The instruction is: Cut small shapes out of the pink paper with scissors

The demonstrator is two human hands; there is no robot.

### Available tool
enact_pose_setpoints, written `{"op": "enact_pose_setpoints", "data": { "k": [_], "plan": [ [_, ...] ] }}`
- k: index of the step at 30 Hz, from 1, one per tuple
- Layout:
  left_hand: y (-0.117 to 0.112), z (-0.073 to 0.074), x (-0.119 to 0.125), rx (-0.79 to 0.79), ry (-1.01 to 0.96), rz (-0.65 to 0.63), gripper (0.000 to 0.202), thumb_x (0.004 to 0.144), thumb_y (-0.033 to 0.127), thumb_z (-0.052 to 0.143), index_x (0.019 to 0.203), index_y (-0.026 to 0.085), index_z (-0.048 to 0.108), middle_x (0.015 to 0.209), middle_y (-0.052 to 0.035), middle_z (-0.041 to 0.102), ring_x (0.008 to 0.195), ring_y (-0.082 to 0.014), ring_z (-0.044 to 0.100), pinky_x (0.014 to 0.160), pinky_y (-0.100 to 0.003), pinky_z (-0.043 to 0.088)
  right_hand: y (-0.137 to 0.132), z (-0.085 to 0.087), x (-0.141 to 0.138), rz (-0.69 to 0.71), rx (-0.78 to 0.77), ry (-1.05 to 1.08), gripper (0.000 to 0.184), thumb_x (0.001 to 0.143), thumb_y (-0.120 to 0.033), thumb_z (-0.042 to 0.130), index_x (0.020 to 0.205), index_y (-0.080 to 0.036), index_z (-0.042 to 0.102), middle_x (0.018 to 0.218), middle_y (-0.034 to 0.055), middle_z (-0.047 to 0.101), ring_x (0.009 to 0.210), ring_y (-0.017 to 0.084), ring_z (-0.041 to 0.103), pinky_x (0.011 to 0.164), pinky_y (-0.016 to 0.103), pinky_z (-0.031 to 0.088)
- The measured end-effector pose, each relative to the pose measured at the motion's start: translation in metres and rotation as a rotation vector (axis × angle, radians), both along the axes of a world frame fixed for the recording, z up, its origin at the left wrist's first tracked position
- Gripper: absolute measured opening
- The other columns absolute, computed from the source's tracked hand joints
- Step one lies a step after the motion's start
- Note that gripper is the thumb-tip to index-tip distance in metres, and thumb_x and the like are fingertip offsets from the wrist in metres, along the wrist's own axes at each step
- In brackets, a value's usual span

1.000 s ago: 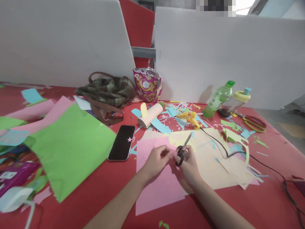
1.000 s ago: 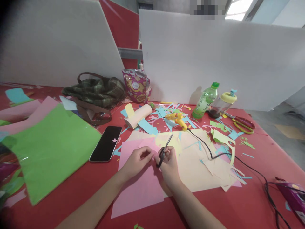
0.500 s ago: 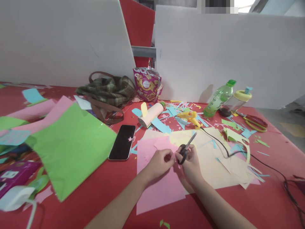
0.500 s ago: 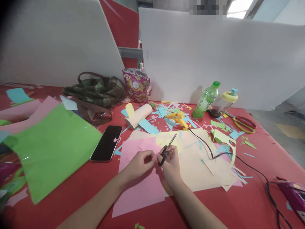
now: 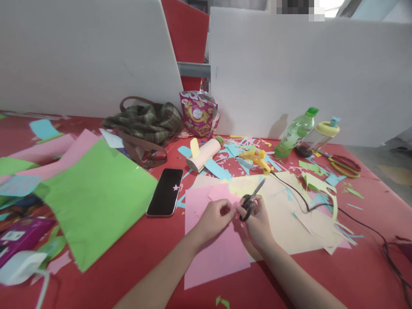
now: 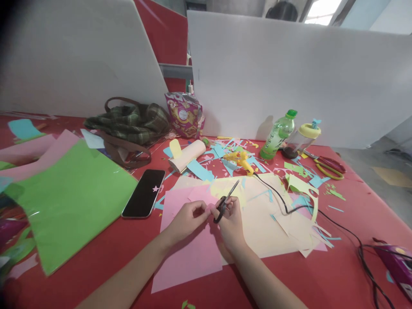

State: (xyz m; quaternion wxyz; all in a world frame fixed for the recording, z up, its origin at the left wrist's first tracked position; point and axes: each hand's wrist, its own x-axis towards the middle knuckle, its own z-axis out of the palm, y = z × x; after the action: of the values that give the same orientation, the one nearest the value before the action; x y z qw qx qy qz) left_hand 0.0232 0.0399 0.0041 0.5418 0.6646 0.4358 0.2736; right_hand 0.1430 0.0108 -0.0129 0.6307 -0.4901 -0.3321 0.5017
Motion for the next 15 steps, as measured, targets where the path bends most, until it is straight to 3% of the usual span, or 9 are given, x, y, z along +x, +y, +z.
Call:
{"op": "enact_pose_setpoints", "data": {
  "k": [10, 15],
  "plan": [
    [0.0004, 0.0041, -0.0018, -0.076, -0.113, -0.009, 0.026, 0.079, 0.032, 0.039, 0.059, 0.015, 0.043, 0.058, 0.0021, 0.043, 0.054, -0.0089, 0.043, 0.052, -0.02, 0.04, 0.0, -0.0021, -0.0002, 0.005, -0.013, -0.007, 0.026, 0.066, -0.017, 0.062, 0.074, -0.025, 0.039, 0.072, -0.0052, 0.05, 0.058, 0.01, 0.047, 0.051, 0.022, 0.04],
    [0.0025, 0.0079, -0.0042, -0.01, -0.031, -0.04, 0.027, 0.078, 0.029, 0.04, 0.055, 0.015, 0.04, 0.055, 0.0027, 0.042, 0.051, -0.0079, 0.039, 0.047, -0.019, 0.036, -0.0003, -0.0012, -0.001, 0.024, -0.014, 0.006, 0.027, 0.066, -0.018, 0.062, 0.074, -0.025, 0.038, 0.07, -0.0057, 0.05, 0.057, 0.01, 0.046, 0.05, 0.022, 0.04]
  ]
}}
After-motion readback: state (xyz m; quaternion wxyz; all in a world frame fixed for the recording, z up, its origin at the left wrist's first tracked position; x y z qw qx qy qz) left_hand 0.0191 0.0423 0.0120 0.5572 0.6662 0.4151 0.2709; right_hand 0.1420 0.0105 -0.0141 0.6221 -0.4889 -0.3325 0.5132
